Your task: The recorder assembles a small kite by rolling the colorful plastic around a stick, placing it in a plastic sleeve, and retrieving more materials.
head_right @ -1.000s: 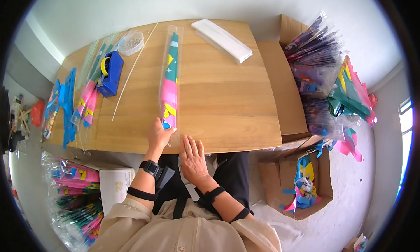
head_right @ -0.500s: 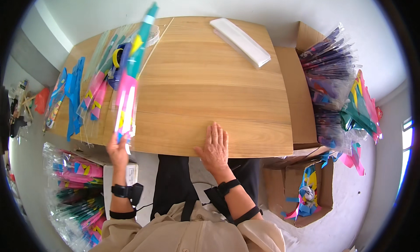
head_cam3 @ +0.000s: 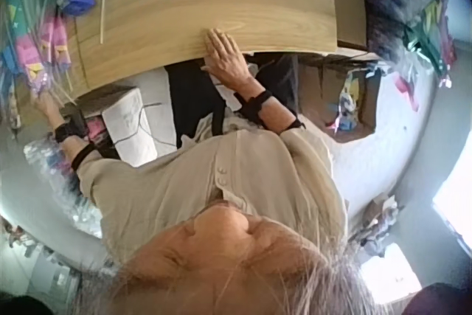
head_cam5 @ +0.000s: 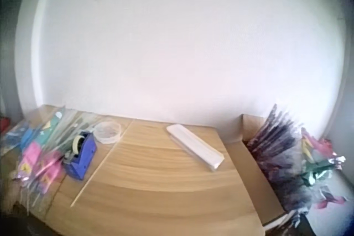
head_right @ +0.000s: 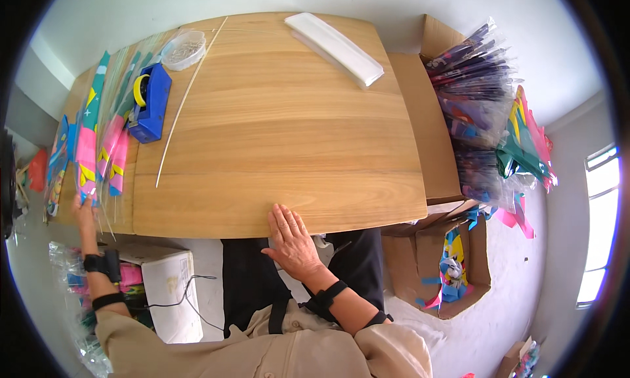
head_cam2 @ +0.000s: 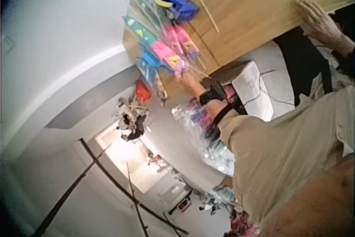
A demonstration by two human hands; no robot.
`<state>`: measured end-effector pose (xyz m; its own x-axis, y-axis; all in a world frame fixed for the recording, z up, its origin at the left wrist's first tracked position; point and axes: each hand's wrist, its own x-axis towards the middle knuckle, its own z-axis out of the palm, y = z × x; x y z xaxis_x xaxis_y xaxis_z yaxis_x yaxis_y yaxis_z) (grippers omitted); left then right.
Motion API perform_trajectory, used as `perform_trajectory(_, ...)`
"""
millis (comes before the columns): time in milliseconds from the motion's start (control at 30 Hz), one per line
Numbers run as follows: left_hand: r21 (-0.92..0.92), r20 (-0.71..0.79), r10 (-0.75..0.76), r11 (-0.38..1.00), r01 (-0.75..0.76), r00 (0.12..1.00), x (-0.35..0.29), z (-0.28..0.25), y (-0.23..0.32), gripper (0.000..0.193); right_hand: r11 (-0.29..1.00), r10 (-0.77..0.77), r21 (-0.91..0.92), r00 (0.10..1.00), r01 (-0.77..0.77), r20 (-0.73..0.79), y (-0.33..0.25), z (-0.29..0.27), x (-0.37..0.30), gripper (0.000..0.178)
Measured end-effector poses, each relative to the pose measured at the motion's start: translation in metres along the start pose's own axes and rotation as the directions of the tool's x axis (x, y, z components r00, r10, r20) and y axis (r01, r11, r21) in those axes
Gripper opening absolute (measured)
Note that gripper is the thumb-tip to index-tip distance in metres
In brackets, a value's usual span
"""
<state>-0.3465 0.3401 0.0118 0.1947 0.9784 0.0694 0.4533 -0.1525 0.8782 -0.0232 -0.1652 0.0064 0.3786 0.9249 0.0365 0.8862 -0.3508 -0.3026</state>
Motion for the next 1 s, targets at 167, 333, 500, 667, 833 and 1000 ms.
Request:
perform_trajectory(167,0.859,-0.109,0.586,0.462,-0.221,0.803,0.052,-0.029,-0.013,0.04,0.996,-0.006,0.086,0.998,0.01,-0.055,0.001,0.003,-0.003,0.074)
perform_trajectory(333,0.385,-0.045,0.461,0.827,-0.41,0.887,-0.032,0.054,0.065,0.032,0.971,-0.089,0.201,0.972,0.133,-0.215,0.011,0.0,-0.021,0.052)
perform_trajectory(500,0.2,0.442,0.495,0.758,-0.62,0.748,-0.199,0.188,0.112,0.039,0.972,0.093,0.235,0.934,-0.009,-0.346,0.039,-0.008,-0.035,0.043)
perform_trajectory(667,0.301,0.736,0.387,0.547,-0.781,0.555,-0.291,0.259,0.16,0.072,0.894,0.435,0.146,0.739,-0.424,-0.514,0.099,-0.003,-0.061,0.044)
perform_trajectory(833,0.157,0.802,0.43,0.517,-0.842,0.414,-0.31,0.296,0.178,0.078,0.862,0.476,0.096,0.73,-0.498,-0.49,0.104,0.007,-0.062,0.045)
perform_trajectory(1000,0.108,0.844,0.411,0.498,-0.86,0.344,-0.324,0.318,0.195,0.08,0.869,0.458,0.088,0.723,-0.487,-0.518,0.108,0.012,-0.061,0.045)
